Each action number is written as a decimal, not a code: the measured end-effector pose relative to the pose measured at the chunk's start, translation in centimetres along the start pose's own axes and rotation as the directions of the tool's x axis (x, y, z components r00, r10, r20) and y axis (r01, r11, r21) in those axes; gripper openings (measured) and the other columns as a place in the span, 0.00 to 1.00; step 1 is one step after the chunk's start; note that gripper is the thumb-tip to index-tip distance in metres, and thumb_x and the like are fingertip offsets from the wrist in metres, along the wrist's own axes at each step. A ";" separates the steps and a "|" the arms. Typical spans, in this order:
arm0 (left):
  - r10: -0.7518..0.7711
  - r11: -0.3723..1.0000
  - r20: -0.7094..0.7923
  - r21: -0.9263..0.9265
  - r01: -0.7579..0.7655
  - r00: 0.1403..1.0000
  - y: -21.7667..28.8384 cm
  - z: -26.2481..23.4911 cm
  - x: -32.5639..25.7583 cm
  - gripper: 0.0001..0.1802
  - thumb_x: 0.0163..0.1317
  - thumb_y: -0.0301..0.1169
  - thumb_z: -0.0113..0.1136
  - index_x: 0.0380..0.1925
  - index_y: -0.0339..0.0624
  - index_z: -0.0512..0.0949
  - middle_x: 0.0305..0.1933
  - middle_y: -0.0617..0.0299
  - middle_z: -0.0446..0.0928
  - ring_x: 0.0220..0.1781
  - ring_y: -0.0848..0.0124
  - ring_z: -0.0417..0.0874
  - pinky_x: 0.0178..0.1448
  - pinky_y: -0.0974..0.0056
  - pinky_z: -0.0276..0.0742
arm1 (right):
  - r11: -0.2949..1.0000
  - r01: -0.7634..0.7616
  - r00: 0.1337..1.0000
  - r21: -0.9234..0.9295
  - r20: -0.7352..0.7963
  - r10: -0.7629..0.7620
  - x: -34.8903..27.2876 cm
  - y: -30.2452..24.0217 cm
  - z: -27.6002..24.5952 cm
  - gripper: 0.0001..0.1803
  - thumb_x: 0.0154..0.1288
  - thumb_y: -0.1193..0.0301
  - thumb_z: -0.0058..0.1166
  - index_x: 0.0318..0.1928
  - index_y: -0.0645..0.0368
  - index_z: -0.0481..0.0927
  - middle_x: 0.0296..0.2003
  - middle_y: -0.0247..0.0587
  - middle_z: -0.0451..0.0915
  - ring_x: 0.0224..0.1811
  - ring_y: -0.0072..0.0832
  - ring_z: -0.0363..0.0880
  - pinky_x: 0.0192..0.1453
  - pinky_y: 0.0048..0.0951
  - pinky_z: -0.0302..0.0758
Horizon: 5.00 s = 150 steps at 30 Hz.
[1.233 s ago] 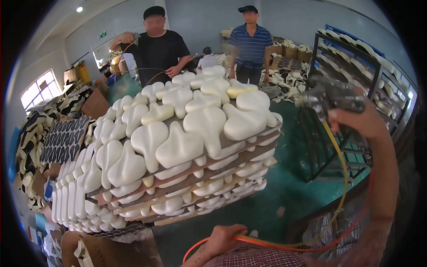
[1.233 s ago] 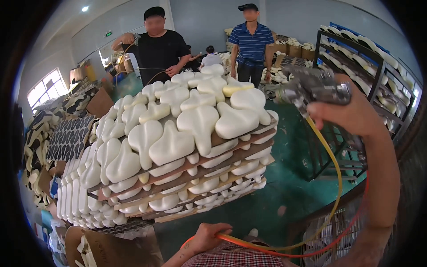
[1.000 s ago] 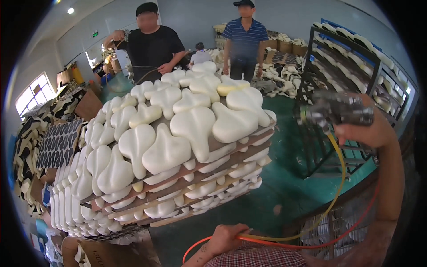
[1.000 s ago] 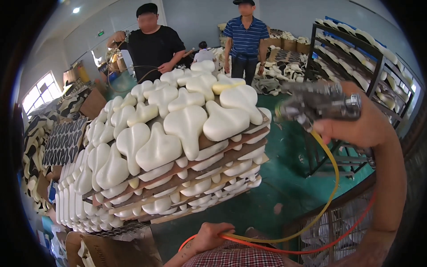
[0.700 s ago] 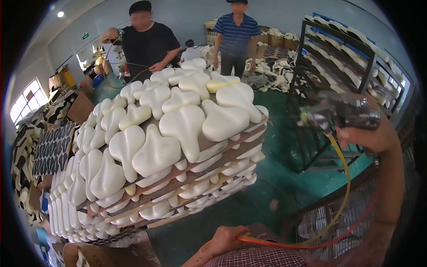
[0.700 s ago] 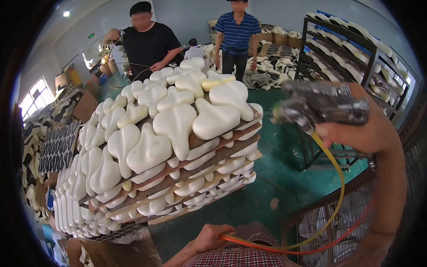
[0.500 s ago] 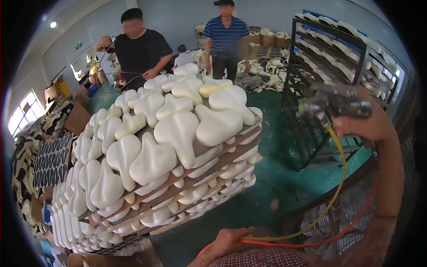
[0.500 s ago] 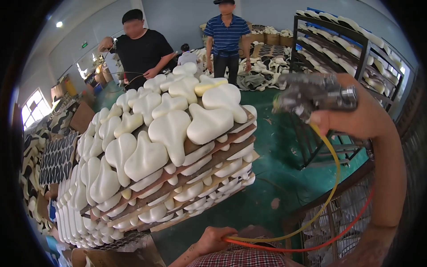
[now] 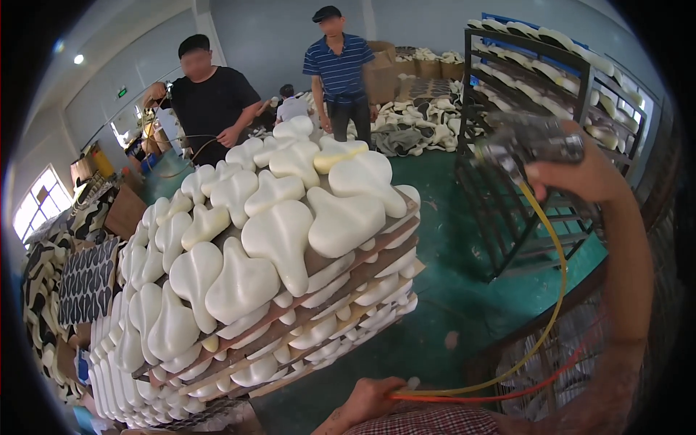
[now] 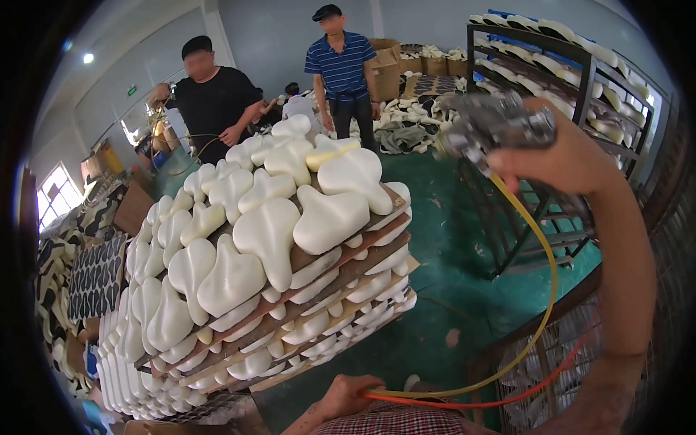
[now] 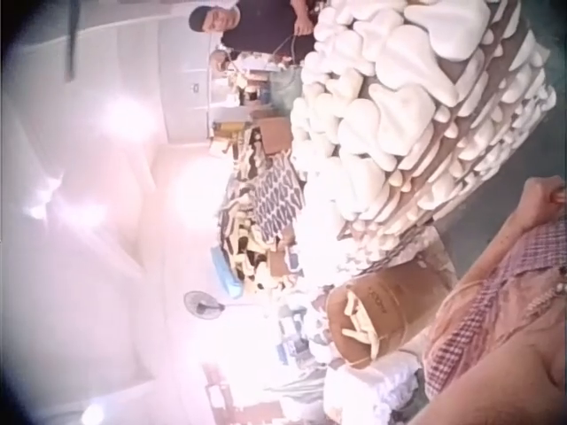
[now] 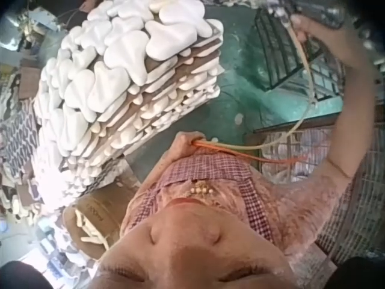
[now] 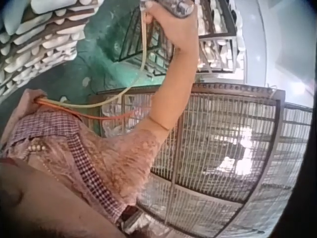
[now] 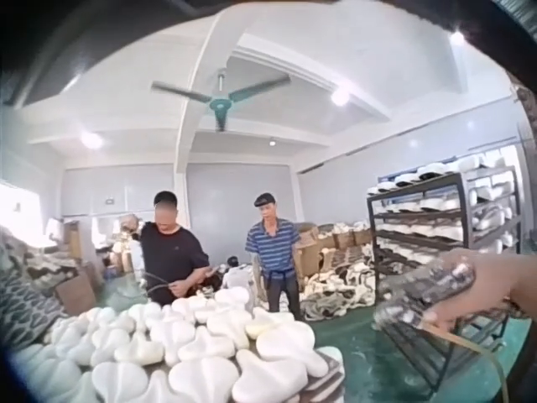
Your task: Apply adhesive to foam pads using a spray gun and stack the boards on a drying rack.
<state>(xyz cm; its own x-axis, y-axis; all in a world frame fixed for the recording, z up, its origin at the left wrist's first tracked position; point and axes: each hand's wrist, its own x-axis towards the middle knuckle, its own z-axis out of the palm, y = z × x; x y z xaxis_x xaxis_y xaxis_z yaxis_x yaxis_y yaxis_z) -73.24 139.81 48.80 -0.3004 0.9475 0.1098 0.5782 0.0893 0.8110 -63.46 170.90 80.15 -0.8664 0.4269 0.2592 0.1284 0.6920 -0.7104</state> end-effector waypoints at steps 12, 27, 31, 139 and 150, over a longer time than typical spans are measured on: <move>0.021 0.999 0.002 -0.047 -0.021 1.000 -0.6 -0.1 2.5 0.14 0.46 0.28 0.64 0.36 0.44 0.78 0.26 0.56 0.78 0.27 0.61 0.81 0.31 0.64 0.76 | 0.988 -0.124 0.987 0.092 -0.093 0.133 -1.8 1.3 -2.0 0.23 0.48 0.75 0.63 0.45 0.65 0.70 0.27 0.39 0.78 0.25 0.23 0.78 0.29 0.25 0.75; -0.086 0.996 0.003 0.006 0.086 0.996 -0.5 0.9 4.5 0.14 0.47 0.27 0.60 0.37 0.45 0.78 0.28 0.55 0.78 0.28 0.59 0.80 0.33 0.63 0.76 | 0.978 0.016 0.998 0.209 0.061 -0.029 4.0 4.4 -1.5 0.24 0.50 0.76 0.61 0.45 0.67 0.64 0.30 0.42 0.77 0.27 0.23 0.78 0.33 0.26 0.75; -0.088 0.996 0.002 0.022 0.088 0.996 -0.8 1.2 5.4 0.14 0.47 0.27 0.61 0.37 0.45 0.78 0.27 0.54 0.78 0.28 0.59 0.80 0.32 0.62 0.76 | 0.990 0.019 0.999 0.139 0.028 -0.023 7.0 4.8 -1.6 0.23 0.51 0.74 0.61 0.44 0.65 0.64 0.24 0.38 0.76 0.24 0.20 0.76 0.34 0.22 0.73; -0.265 0.960 -0.197 0.036 0.277 0.944 -9.7 -7.9 -0.1 0.11 0.50 0.39 0.58 0.34 0.53 0.79 0.28 0.52 0.78 0.32 0.54 0.80 0.36 0.54 0.76 | 0.927 0.256 0.892 0.275 0.302 -0.336 21.8 -10.4 16.6 0.09 0.54 0.73 0.57 0.33 0.65 0.76 0.22 0.36 0.77 0.24 0.22 0.76 0.31 0.23 0.72; -0.704 0.708 0.130 0.205 0.675 0.698 -8.4 -5.8 -3.9 0.19 0.51 0.48 0.54 0.29 0.43 0.81 0.32 0.48 0.79 0.39 0.52 0.80 0.45 0.55 0.75 | 0.732 -0.392 0.712 0.558 0.688 -0.143 4.9 10.4 20.5 0.14 0.57 0.67 0.54 0.38 0.66 0.75 0.29 0.42 0.78 0.30 0.29 0.77 0.36 0.28 0.73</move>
<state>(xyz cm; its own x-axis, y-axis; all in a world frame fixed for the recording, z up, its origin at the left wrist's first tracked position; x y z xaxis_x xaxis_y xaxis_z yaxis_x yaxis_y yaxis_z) -81.36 133.56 44.89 -0.5181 0.6388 -0.5688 0.3623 0.7662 0.5307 -76.28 168.30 60.62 -0.9669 -0.1954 -0.1639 0.1643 0.0145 -0.9863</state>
